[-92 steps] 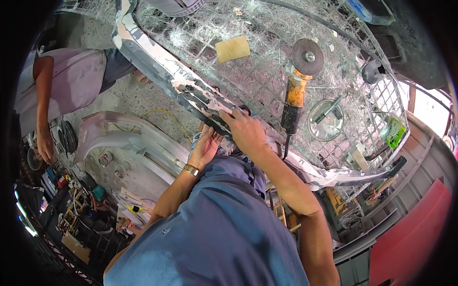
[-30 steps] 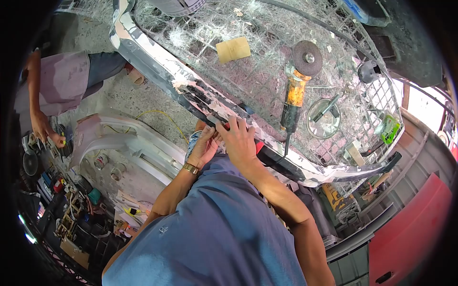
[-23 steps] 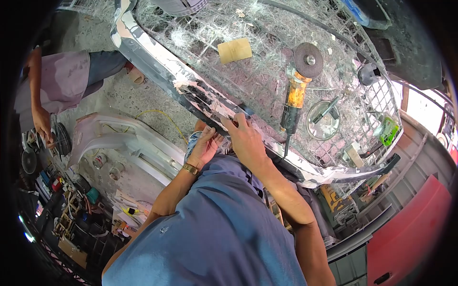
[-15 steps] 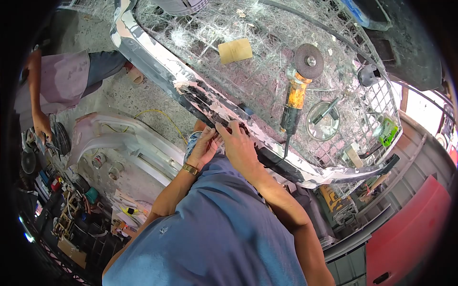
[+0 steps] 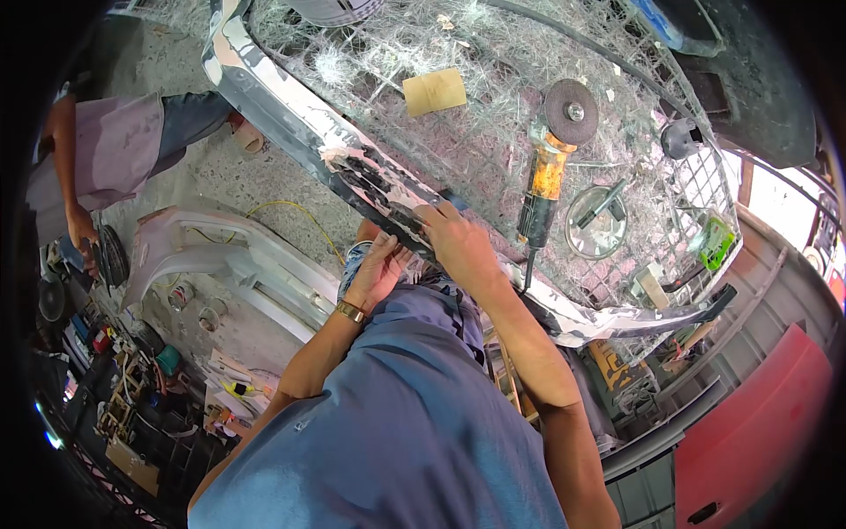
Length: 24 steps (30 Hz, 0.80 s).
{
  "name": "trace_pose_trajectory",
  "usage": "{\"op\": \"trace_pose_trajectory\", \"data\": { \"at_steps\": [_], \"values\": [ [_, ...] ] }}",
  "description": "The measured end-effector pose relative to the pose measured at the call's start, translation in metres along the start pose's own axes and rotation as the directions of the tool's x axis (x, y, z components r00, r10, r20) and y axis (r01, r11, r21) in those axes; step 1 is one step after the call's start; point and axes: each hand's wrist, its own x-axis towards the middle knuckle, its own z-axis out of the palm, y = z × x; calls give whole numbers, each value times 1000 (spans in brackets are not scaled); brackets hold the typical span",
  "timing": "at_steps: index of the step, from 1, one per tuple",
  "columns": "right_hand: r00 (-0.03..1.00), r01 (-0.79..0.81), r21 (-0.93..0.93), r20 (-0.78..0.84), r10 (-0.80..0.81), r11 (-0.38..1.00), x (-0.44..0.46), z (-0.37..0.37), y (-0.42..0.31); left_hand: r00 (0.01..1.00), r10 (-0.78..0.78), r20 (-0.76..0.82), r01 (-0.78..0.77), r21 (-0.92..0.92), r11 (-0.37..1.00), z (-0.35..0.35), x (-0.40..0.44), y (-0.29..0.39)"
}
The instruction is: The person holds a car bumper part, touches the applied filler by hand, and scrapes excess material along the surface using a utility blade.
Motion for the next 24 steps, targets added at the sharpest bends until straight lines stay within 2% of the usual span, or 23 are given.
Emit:
{"op": "trace_pose_trajectory", "data": {
  "at_steps": [7,14,16,20,22,23,24],
  "values": [
    [998,55,-6,5,-55,998,3,-1,14,1000,8,9,-8,3,1000,-3,0,-1],
    [999,36,35,32,-37,999,7,2,15,999,7,32,-7,9,1000,-15,4,-4],
    [999,44,2,33,-44,999,7,2,13,994,25,106,-28,30,999,-19,6,-4],
    [997,33,-93,78,-25,995,7,4,12,996,20,90,-24,46,999,-17,4,-4],
    [998,69,111,-16,-68,991,6,13,14,994,4,106,-7,22,1000,-12,2,-2],
    [998,69,110,-15,-67,992,5,12,10,994,4,106,-6,21,1000,-8,1,-1],
    [998,-27,145,55,19,989,2,9,6,996,1,93,-5,49,999,-5,-1,0]
  ]
}}
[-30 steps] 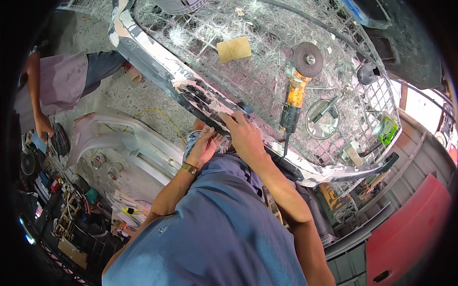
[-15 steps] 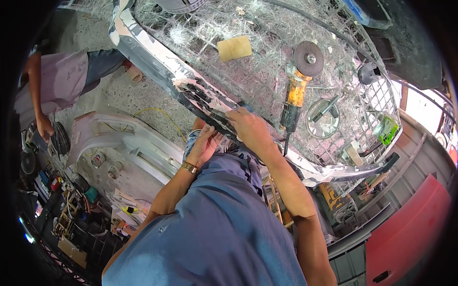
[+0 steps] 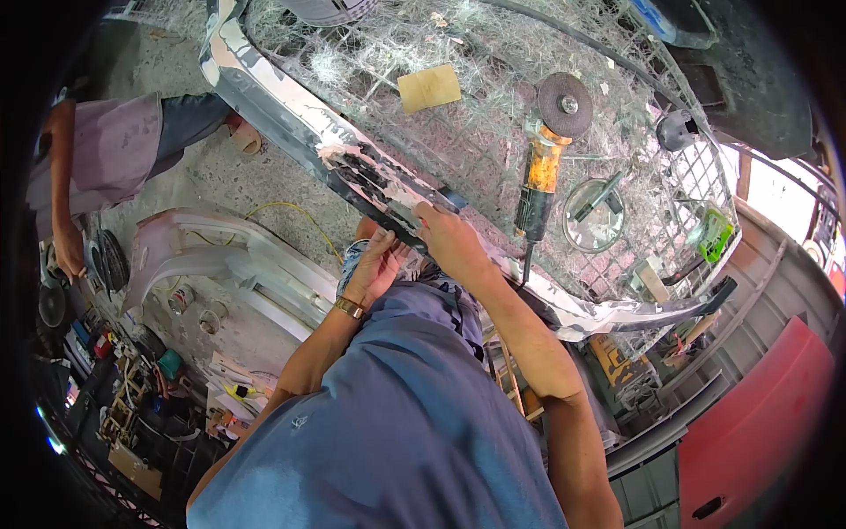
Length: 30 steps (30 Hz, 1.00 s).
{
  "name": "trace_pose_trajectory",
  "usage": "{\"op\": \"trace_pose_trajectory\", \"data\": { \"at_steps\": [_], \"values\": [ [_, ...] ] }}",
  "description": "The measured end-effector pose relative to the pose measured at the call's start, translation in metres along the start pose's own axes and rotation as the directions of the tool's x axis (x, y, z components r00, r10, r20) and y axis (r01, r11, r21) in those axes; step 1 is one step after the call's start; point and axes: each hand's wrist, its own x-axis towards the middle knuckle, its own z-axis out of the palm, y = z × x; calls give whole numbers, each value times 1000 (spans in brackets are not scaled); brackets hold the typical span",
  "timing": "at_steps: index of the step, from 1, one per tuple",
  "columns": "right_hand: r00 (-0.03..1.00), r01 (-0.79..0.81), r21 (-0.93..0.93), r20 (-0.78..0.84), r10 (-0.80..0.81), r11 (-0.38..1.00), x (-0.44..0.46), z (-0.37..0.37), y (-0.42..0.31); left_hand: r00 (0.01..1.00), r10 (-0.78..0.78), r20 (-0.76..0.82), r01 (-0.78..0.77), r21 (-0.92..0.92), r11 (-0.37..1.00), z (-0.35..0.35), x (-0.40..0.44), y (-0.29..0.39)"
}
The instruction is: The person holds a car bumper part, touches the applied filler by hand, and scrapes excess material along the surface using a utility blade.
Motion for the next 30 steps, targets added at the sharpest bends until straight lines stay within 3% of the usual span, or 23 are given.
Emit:
{"op": "trace_pose_trajectory", "data": {
  "at_steps": [1,2,5,7,10,22,30],
  "values": [
    [994,-94,34,59,92,995,-1,-2,-6,1000,-2,-12,3,28,1000,0,0,0],
    [994,-92,31,58,90,995,-2,0,-4,1000,0,-9,0,27,1000,-7,3,-1],
    [997,14,-6,-70,-15,1000,-7,5,-3,995,14,101,-7,-67,998,-11,5,-2],
    [996,-20,-107,-85,11,994,-10,6,-9,1000,-11,-5,11,-21,1000,-8,3,-2],
    [994,-35,-120,-104,22,992,-12,9,-9,999,8,-43,-9,-31,999,-6,4,-4],
    [984,152,-82,-85,-158,985,-2,-2,11,1000,-4,6,4,-45,999,3,1,2],
    [982,147,-178,-94,-166,973,-2,-5,6,1000,-12,-1,12,-51,999,5,0,2]
  ]
}}
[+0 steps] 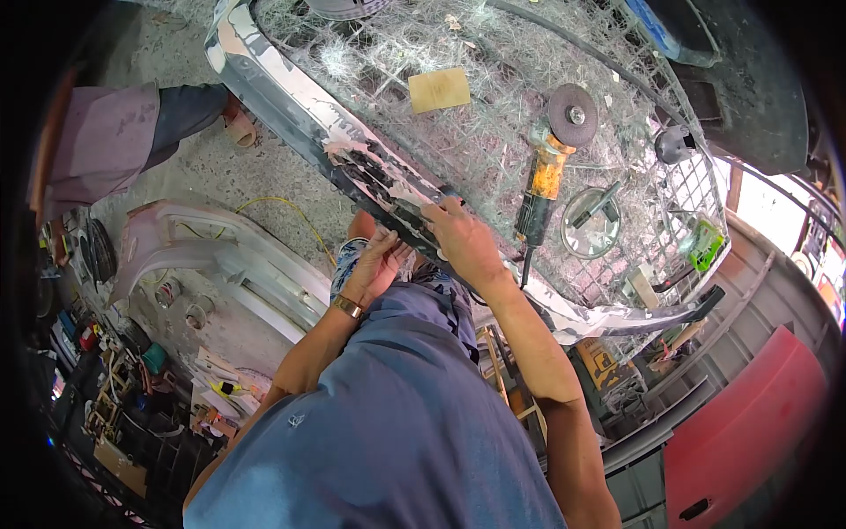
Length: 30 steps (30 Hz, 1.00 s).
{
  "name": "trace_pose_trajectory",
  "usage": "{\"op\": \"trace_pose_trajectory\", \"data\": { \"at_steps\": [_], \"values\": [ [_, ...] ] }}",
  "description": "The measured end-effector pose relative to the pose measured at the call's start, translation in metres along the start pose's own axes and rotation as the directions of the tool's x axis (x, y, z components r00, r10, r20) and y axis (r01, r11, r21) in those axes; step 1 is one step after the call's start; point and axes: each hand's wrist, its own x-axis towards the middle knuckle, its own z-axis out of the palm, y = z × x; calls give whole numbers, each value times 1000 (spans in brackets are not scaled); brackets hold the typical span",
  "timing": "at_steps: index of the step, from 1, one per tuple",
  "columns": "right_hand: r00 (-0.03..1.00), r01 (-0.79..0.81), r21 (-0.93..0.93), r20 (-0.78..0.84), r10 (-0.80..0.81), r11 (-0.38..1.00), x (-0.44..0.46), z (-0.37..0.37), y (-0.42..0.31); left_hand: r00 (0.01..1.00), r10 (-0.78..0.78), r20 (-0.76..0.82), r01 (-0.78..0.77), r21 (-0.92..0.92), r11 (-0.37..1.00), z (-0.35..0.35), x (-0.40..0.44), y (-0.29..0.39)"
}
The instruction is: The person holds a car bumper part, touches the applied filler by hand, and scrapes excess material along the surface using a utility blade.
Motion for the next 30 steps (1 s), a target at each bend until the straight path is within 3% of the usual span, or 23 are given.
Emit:
{"op": "trace_pose_trajectory", "data": {
  "at_steps": [5,13,19,30],
  "values": [
    [998,12,-44,61,-10,999,5,-2,3,1000,12,-27,-12,-2,1000,2,1,-1],
    [995,54,148,80,-67,987,9,-10,12,1000,-7,-16,7,26,1000,-4,1,1],
    [994,22,111,102,-34,994,10,-9,9,999,7,40,-7,6,1000,-3,0,1],
    [984,-5,-5,177,6,1000,14,-5,2,1000,5,-25,-5,15,1000,1,0,1]
  ]
}}
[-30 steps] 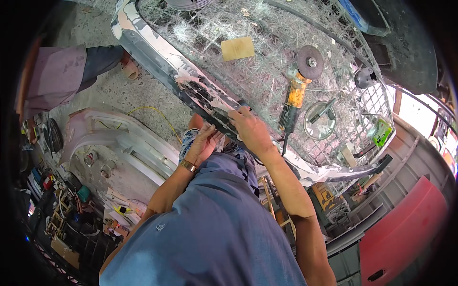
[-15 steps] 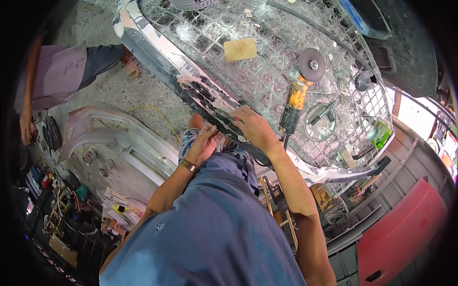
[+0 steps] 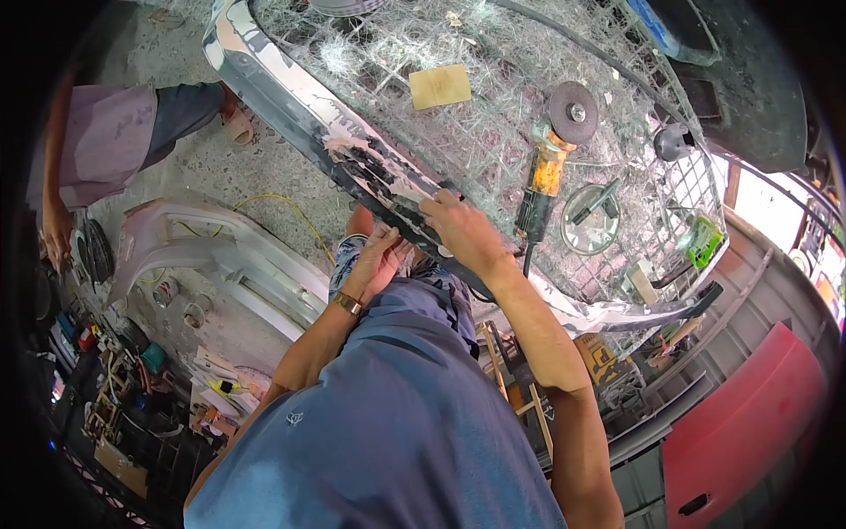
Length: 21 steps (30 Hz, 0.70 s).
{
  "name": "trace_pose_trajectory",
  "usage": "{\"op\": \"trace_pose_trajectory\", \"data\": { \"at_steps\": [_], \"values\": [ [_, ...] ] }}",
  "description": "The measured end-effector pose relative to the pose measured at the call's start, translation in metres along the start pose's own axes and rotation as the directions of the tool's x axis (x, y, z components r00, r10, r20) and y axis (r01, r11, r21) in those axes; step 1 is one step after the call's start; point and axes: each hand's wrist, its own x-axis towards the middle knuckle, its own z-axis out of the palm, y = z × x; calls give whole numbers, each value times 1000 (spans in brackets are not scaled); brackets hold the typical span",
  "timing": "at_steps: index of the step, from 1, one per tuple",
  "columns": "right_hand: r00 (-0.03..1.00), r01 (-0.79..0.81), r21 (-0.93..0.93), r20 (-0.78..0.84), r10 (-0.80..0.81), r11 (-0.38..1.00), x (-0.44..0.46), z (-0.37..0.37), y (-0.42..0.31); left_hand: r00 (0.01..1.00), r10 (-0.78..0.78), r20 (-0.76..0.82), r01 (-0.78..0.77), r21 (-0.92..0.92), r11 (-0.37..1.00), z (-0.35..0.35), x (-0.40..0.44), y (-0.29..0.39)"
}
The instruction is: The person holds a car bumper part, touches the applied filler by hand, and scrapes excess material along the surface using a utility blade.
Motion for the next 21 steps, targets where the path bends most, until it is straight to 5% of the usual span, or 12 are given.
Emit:
{"op": "trace_pose_trajectory", "data": {
  "at_steps": [5,7,8,10,14,16,21],
  "values": [
    [994,73,-56,-72,-77,996,-4,5,-10,1000,-7,-8,7,-20,1000,0,-2,0],
    [928,-373,449,192,319,812,-6,1,-26,998,-3,70,5,-28,1000,1,0,2],
    [929,-371,448,192,317,813,-6,2,-24,998,-1,70,3,-28,1000,2,-1,2],
    [898,-439,680,319,302,587,-4,3,-21,999,5,37,-5,-10,1000,3,-2,3],
    [962,-263,483,63,266,835,-6,-6,-18,999,-3,33,3,-3,1000,3,-2,3],
    [986,58,98,-161,-42,993,-4,2,-2,999,-11,31,10,7,1000,2,-1,3],
    [999,7,110,-50,-2,994,-4,-1,-1,999,-9,33,9,-6,1000,4,-1,4]
  ]
}}
